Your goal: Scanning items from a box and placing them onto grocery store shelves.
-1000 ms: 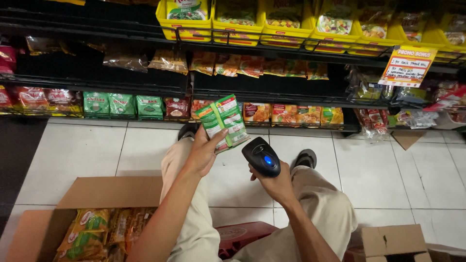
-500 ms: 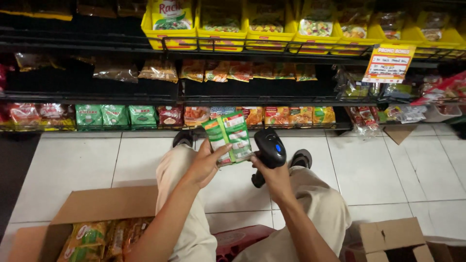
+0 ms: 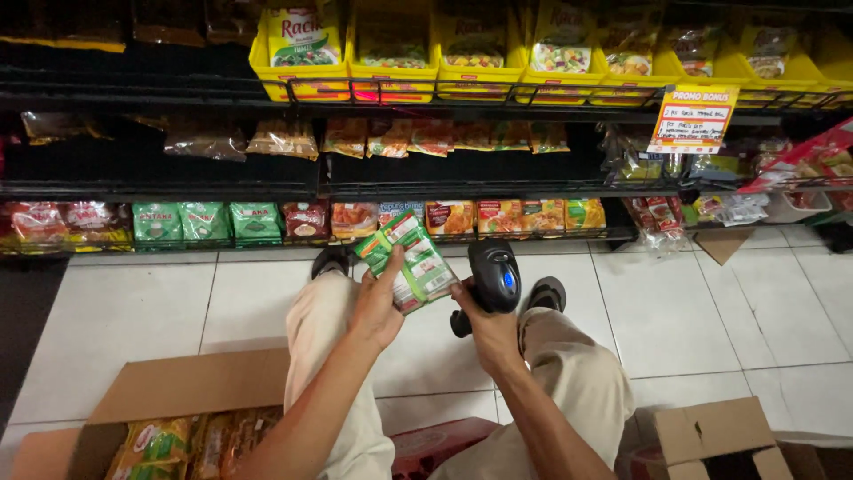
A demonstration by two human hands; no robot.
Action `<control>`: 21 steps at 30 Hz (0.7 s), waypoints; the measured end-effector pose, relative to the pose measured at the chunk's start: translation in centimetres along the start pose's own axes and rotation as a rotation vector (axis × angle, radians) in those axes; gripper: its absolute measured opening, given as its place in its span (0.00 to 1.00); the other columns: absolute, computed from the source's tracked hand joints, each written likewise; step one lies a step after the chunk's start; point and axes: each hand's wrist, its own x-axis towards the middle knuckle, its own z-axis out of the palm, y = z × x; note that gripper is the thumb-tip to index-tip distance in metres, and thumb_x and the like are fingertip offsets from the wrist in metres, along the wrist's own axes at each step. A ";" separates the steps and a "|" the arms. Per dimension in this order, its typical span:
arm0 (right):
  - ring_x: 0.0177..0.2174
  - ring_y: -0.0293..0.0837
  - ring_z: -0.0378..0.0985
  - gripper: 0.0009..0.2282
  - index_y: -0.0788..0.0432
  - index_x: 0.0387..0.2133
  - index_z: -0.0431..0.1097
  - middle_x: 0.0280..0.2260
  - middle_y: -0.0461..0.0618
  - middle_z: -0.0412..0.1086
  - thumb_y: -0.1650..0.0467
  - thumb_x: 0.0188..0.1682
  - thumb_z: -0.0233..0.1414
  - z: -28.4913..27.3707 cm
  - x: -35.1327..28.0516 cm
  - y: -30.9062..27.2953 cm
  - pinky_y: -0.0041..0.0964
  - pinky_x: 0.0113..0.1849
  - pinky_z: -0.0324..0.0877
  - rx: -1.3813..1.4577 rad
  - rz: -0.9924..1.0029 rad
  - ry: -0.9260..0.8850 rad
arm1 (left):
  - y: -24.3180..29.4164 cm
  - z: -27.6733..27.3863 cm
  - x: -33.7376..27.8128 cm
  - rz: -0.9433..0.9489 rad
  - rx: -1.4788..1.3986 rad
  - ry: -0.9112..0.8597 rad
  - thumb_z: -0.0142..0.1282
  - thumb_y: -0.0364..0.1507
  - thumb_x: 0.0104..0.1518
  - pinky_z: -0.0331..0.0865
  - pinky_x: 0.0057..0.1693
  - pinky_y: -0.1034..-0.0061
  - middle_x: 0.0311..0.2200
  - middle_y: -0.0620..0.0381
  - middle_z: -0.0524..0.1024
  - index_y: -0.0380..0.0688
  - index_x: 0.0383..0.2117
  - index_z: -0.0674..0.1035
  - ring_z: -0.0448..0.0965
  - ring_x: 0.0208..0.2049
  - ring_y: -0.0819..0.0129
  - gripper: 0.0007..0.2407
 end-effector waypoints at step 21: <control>0.35 0.54 0.79 0.12 0.61 0.38 0.72 0.32 0.54 0.75 0.73 0.40 0.59 -2.8 -0.9 -2.2 0.44 0.36 0.72 -0.660 -0.867 -0.309 | -0.9 1.3 1.2 -0.031 0.305 -0.130 0.57 0.27 0.58 0.76 0.53 0.66 0.48 0.51 0.80 0.39 0.52 0.75 0.82 0.47 0.62 0.15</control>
